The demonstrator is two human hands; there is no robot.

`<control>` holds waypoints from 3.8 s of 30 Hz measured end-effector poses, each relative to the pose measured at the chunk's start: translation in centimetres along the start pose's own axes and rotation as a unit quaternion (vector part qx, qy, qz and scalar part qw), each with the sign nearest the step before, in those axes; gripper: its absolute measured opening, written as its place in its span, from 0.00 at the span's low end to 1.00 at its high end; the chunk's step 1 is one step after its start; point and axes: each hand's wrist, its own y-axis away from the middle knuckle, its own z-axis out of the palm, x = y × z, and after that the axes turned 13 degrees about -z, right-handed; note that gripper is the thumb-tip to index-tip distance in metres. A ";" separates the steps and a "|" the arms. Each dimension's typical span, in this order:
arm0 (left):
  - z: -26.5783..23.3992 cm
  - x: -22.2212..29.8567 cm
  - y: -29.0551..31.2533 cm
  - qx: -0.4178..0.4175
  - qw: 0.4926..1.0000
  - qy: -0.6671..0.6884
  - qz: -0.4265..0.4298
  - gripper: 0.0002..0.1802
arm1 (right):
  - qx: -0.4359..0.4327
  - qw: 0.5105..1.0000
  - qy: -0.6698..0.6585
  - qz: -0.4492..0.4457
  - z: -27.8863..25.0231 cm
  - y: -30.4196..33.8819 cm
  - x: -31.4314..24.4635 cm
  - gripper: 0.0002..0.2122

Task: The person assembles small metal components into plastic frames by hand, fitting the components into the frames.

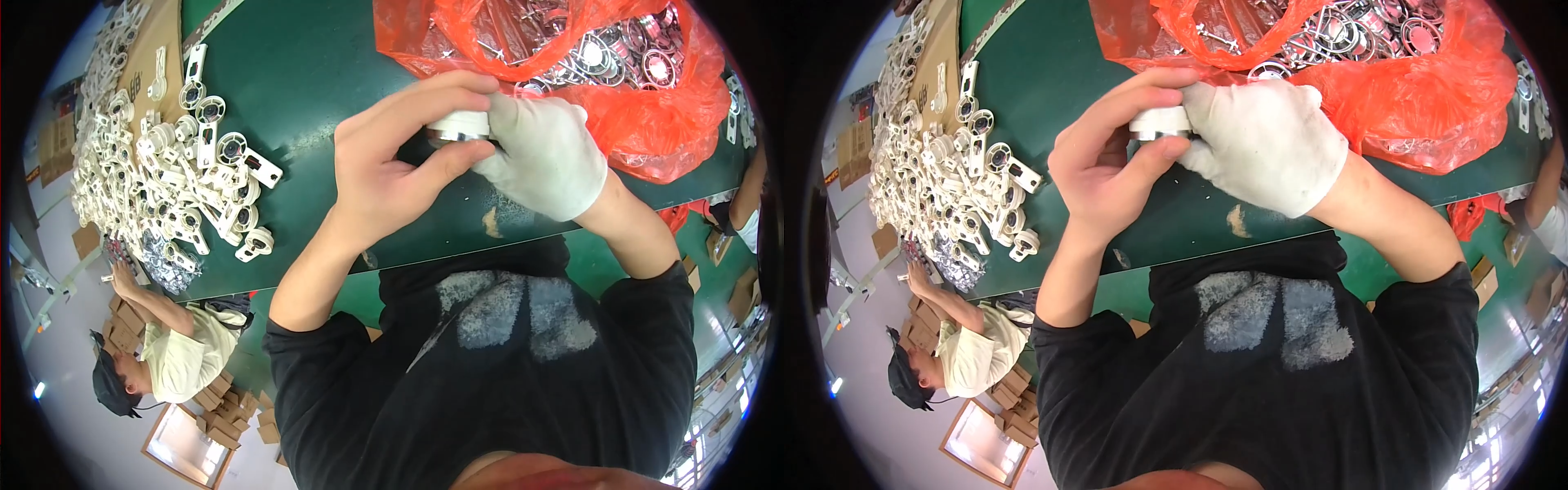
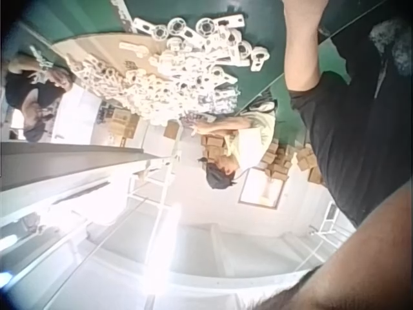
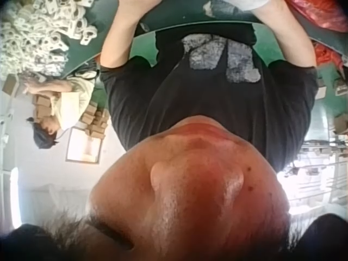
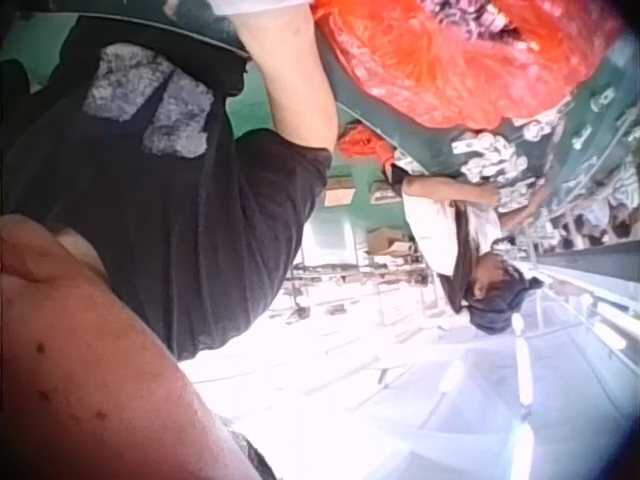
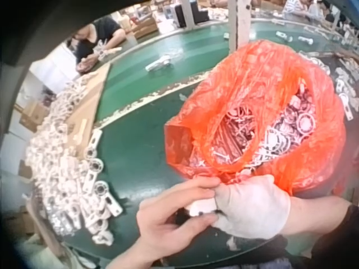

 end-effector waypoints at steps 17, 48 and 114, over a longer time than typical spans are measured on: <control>-0.9 0.2 -0.6 -0.062 0.988 0.104 -0.096 0.11 | -0.063 0.951 -0.283 0.108 -1.9 -1.0 -0.2 0.11; -11.1 4.1 -4.5 0.074 0.847 -0.526 -0.009 0.27 | 0.190 0.971 -0.076 -0.123 -1.6 -1.2 0.3 0.24; -4.8 -1.4 -0.3 0.095 0.950 -0.275 0.111 0.29 | -0.075 0.986 0.082 0.123 -0.4 -3.6 -0.2 0.14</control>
